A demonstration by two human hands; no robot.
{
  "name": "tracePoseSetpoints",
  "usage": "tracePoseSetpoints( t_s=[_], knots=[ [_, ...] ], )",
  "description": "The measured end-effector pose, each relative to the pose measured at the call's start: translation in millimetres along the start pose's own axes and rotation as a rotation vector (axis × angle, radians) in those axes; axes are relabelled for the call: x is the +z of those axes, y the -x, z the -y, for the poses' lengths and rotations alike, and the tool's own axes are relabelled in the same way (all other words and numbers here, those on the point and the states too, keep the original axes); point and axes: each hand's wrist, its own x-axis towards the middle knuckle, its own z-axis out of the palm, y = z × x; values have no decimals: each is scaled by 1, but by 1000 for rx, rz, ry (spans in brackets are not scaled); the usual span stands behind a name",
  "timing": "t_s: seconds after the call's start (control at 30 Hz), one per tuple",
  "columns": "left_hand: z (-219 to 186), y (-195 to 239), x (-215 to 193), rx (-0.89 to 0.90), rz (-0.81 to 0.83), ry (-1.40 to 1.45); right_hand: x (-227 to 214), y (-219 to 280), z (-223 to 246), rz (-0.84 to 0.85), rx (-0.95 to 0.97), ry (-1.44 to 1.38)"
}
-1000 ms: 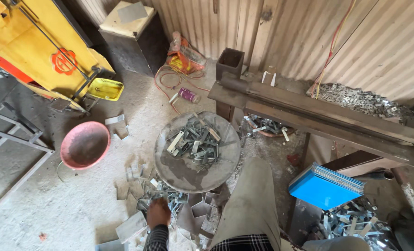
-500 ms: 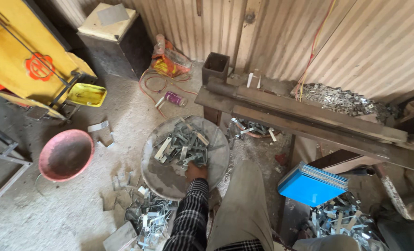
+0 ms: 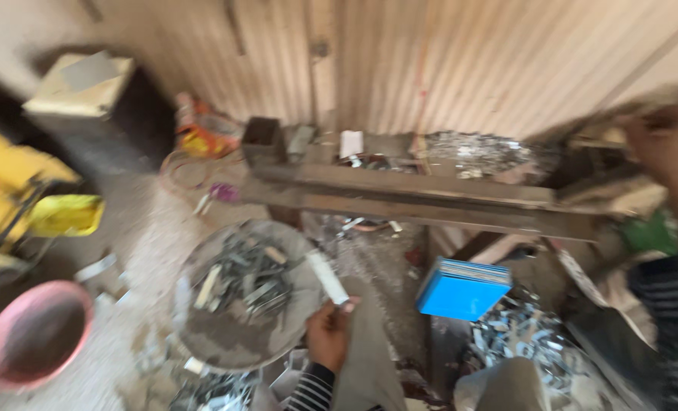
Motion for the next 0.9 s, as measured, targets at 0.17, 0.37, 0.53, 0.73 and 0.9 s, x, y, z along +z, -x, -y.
tracePoseSetpoints(
  t_s=[0.17, 0.37, 0.53, 0.73, 0.9],
  knots=[
    [-81, -3, 144, 241, 445, 116, 0, -2, 13, 13, 77, -87],
    [-84, -17, 273, 353, 590, -4, -9, -8, 39, 109, 163, -73],
    [-50, -34, 309, 242, 584, 31, -30, -6, 53, 168, 189, -64],
    [-34, -63, 320, 233, 539, 0, -26, -8, 55, 115, 139, -89],
    [-34, -73, 325, 210, 587, 47, -23, -12, 52, 99, 121, -130]
  ],
)
